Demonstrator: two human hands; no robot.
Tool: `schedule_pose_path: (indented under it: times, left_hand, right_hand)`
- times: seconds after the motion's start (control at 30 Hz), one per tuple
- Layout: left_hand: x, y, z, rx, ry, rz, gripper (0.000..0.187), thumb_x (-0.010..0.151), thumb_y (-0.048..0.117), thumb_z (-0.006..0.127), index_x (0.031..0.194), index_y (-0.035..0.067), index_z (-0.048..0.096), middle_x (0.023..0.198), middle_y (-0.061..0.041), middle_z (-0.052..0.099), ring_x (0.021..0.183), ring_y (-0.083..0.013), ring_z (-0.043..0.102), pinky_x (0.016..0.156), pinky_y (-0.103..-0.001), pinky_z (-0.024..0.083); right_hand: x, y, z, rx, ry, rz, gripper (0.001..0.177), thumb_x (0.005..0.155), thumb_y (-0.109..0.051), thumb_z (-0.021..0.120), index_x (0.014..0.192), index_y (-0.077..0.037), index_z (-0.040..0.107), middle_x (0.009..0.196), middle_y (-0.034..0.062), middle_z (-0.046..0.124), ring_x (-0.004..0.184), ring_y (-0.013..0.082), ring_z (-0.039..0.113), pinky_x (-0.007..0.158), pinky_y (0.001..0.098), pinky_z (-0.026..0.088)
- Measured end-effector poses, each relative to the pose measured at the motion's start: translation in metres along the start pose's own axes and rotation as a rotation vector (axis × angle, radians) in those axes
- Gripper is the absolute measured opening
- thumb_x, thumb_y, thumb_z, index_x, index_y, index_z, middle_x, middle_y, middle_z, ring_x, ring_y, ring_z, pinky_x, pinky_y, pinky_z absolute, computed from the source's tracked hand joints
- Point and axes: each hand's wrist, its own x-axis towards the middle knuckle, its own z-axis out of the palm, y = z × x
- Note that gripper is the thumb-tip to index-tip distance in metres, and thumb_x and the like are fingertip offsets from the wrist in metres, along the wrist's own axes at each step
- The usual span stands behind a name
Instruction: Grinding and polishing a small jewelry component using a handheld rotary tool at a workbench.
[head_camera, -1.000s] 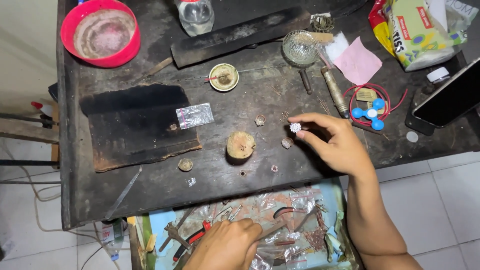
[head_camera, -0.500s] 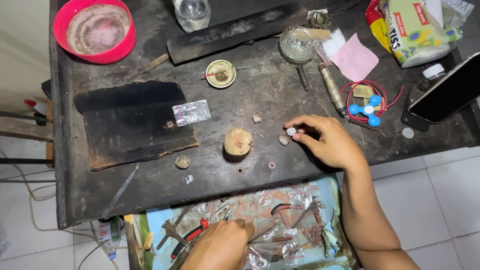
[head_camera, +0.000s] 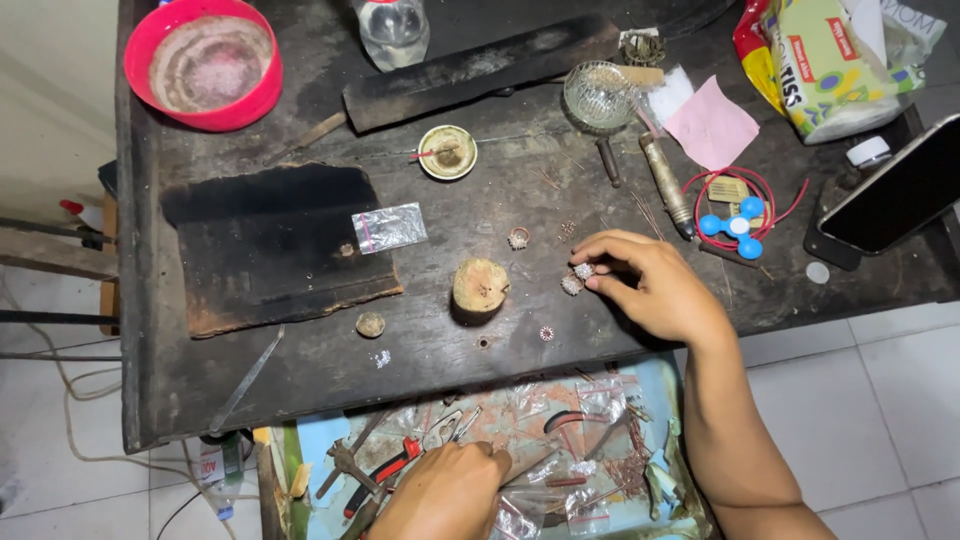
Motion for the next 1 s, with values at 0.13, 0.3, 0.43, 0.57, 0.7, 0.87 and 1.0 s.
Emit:
schedule_pose_path:
  times: [0.13,0.3,0.43,0.57,0.7,0.87,1.0]
  left_hand:
    - [0.001,-0.003,0.006,0.009,0.053,0.015,0.029,0.081,-0.008,0.054,0.108,0.000,0.062,0.096,-0.022,0.066,0.086,-0.0470,0.066,0.070,-0.056,0.052]
    - [-0.003,0.002,0.006,0.012,0.089,0.001,0.027,0.081,-0.010,0.055,0.104,0.001,0.063,0.099,-0.021,0.066,0.088,-0.0462,0.065,0.073,-0.056,0.052]
    - [0.003,0.000,0.011,0.036,0.123,0.014,0.031,0.081,-0.009,0.053,0.107,0.003,0.066,0.101,-0.018,0.067,0.088,-0.0442,0.067,0.073,-0.056,0.054]
    - [0.004,-0.001,0.016,0.046,0.104,0.013,0.034,0.081,-0.010,0.052,0.109,0.003,0.067,0.098,-0.019,0.068,0.090,-0.0430,0.067,0.074,-0.056,0.054]
    - [0.000,0.000,0.010,0.018,0.081,-0.009,0.033,0.082,-0.014,0.049,0.106,0.001,0.066,0.097,-0.021,0.068,0.091,-0.0420,0.066,0.076,-0.054,0.053]
    - [-0.004,0.004,0.002,0.016,0.047,-0.027,0.033,0.084,-0.013,0.051,0.110,0.001,0.066,0.102,-0.020,0.069,0.095,-0.0403,0.067,0.080,-0.051,0.054]
    - [-0.003,0.001,-0.004,-0.001,-0.031,-0.014,0.031,0.087,-0.013,0.055,0.116,-0.003,0.063,0.105,-0.020,0.066,0.096,-0.0379,0.066,0.081,-0.049,0.054]
  right_hand:
    - [-0.001,0.000,0.000,-0.041,-0.005,-0.016,0.017,0.093,-0.015,0.070,0.109,-0.015,0.075,0.118,-0.0007,0.075,0.097,0.0134,0.071,0.092,0.0286,0.052]
    - [-0.001,0.001,-0.003,-0.081,-0.012,-0.024,0.030,0.091,-0.015,0.070,0.121,-0.018,0.072,0.121,-0.0004,0.074,0.101,0.0157,0.070,0.094,0.0308,0.051]
    - [0.011,-0.019,-0.004,-0.081,0.075,-0.029,0.033,0.090,-0.015,0.068,0.123,-0.015,0.071,0.124,0.0017,0.073,0.104,0.0185,0.069,0.096,0.0327,0.051]
    - [0.038,-0.030,0.007,-0.156,0.063,-0.200,0.036,0.093,-0.019,0.071,0.128,-0.014,0.069,0.131,0.0086,0.070,0.121,0.0275,0.065,0.108,0.0396,0.044]
    - [0.068,-0.017,0.022,-0.205,-0.080,-0.287,0.040,0.085,-0.005,0.074,0.125,-0.012,0.071,0.126,0.0076,0.073,0.119,0.0291,0.066,0.106,0.0419,0.046]
    - [0.062,-0.038,0.017,-0.103,-0.007,-0.279,0.016,0.090,-0.011,0.073,0.106,-0.011,0.077,0.109,0.0049,0.077,0.105,0.0241,0.072,0.099,0.0367,0.050]
    - [0.029,-0.081,0.007,0.120,0.156,-0.365,0.018,0.092,-0.013,0.075,0.110,-0.007,0.075,0.114,0.0074,0.077,0.108,0.0211,0.074,0.103,0.0342,0.053]
